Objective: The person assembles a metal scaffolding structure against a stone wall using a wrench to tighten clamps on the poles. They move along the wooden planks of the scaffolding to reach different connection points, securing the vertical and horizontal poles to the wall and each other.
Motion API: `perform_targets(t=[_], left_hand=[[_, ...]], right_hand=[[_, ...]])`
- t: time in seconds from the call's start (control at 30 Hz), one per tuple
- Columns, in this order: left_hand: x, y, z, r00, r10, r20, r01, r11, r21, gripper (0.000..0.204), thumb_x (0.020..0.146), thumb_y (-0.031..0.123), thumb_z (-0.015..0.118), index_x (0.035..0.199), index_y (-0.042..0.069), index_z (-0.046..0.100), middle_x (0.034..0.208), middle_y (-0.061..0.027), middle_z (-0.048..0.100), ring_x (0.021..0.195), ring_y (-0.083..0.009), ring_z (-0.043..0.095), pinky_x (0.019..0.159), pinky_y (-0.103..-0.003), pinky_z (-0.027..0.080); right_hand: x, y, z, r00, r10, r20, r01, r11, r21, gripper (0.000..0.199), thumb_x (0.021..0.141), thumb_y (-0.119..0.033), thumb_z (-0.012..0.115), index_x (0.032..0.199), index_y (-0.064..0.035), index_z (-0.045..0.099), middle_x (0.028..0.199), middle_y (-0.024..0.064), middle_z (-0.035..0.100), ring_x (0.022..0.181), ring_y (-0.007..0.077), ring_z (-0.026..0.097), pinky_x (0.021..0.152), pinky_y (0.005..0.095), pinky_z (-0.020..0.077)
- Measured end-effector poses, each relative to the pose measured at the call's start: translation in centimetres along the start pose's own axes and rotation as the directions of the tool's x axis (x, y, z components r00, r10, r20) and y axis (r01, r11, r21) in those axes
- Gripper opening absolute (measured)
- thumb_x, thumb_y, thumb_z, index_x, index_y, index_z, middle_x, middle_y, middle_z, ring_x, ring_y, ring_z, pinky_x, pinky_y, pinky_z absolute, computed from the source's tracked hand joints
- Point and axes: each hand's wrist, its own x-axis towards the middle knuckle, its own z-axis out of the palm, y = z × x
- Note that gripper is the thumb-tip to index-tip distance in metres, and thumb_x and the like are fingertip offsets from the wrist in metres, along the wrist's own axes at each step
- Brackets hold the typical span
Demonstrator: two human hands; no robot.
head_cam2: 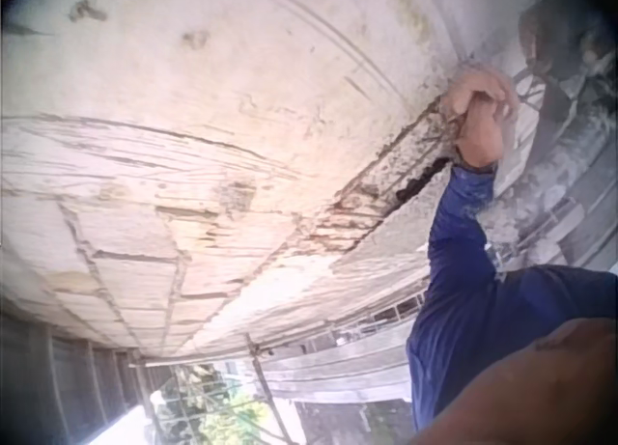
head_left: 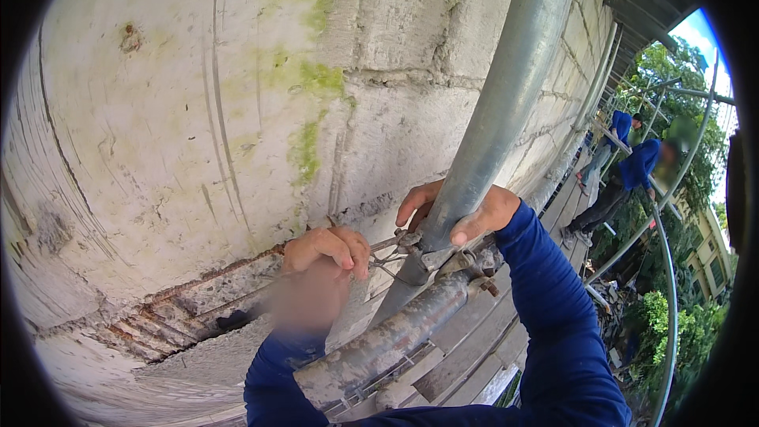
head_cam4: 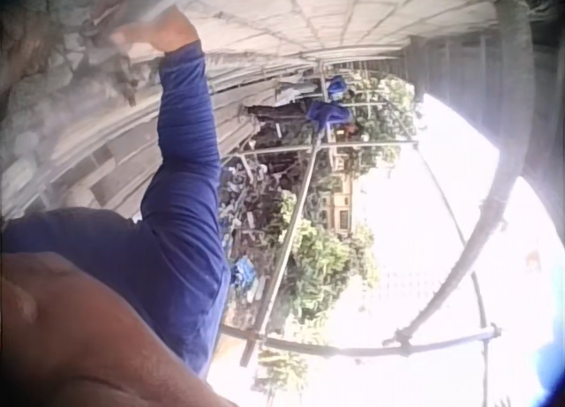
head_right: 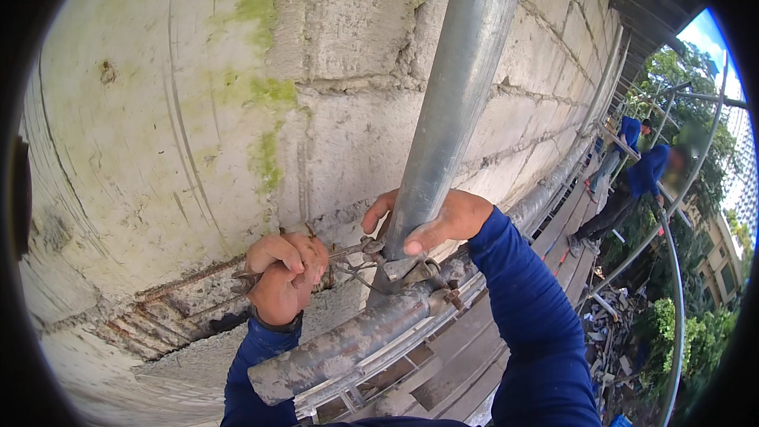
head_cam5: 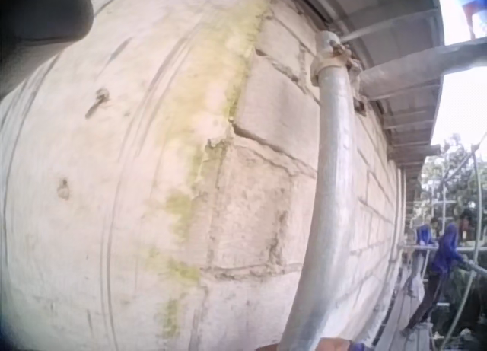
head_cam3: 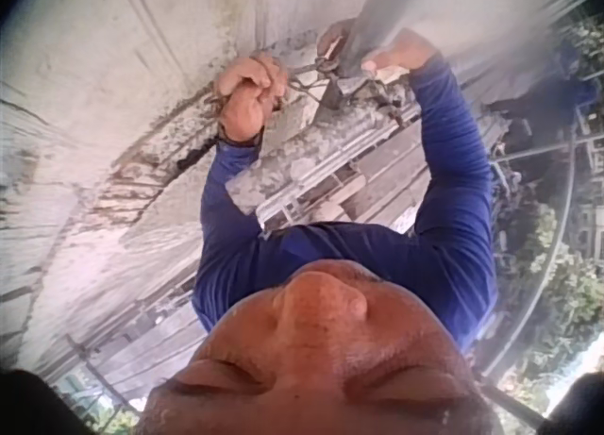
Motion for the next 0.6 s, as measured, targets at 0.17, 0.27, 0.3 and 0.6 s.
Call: perform_targets(t=[0.17, 0.27, 0.3, 0.6], left_hand=[[1.5, 1.6, 0.0, 0.991, -0.134, 0.025, 0.125, 0.965, 0.230, 0.010, 0.086, -0.003, 0.046, 0.083, 0.005, 0.049, 0.073, -0.0127, 0.056, 0.059, -0.0169, 0.046, 0.066, -0.036, 0.046], [2.4, 1.9, 0.0, 0.984, -0.147, 0.105, 0.123, 0.970, 0.208, 0.012, 0.084, -0.005, 0.044, 0.083, 0.005, 0.049, 0.074, -0.0135, 0.058, 0.059, -0.0164, 0.044, 0.063, -0.034, 0.044], [2.9, 2.1, 0.2, 0.977, -0.177, 0.116, 0.146, 0.960, 0.239, 0.013, 0.084, -0.006, 0.043, 0.083, 0.005, 0.049, 0.075, -0.0138, 0.059, 0.059, -0.0156, 0.043, 0.061, -0.033, 0.043], [8.8, 3.8, 3.5, 0.874, -0.461, 0.153, 0.352, 0.818, 0.454, 0.014, 0.084, -0.005, 0.040, 0.082, 0.003, 0.051, 0.077, -0.0131, 0.063, 0.056, -0.0097, 0.042, 0.051, -0.025, 0.035]], right_hand=[[0.2, 0.2, -0.4, 1.000, -0.006, 0.019, 0.006, 1.000, -0.017, 0.083, 0.069, -0.047, 0.091, 0.132, 0.0002, 0.065, 0.119, 0.0103, 0.068, 0.107, 0.0198, 0.063, 0.092, 0.0333, 0.0499], [0.1, 0.1, -0.3, 1.000, 0.001, 0.020, -0.001, 1.000, -0.019, 0.085, 0.069, -0.048, 0.091, 0.133, 0.0006, 0.064, 0.122, 0.0120, 0.068, 0.110, 0.0212, 0.062, 0.093, 0.0340, 0.0501], [0.1, -0.2, -0.1, 1.000, -0.001, 0.011, 0.001, 1.000, -0.016, 0.086, 0.069, -0.049, 0.090, 0.134, 0.0007, 0.064, 0.123, 0.0127, 0.067, 0.112, 0.0220, 0.062, 0.094, 0.0346, 0.0502], [-0.5, -1.2, 0.0, 1.000, -0.011, -0.016, 0.009, 0.996, -0.094, 0.081, 0.076, -0.045, 0.087, 0.138, 0.0014, 0.062, 0.133, 0.0170, 0.066, 0.123, 0.0268, 0.061, 0.105, 0.0386, 0.0470]])
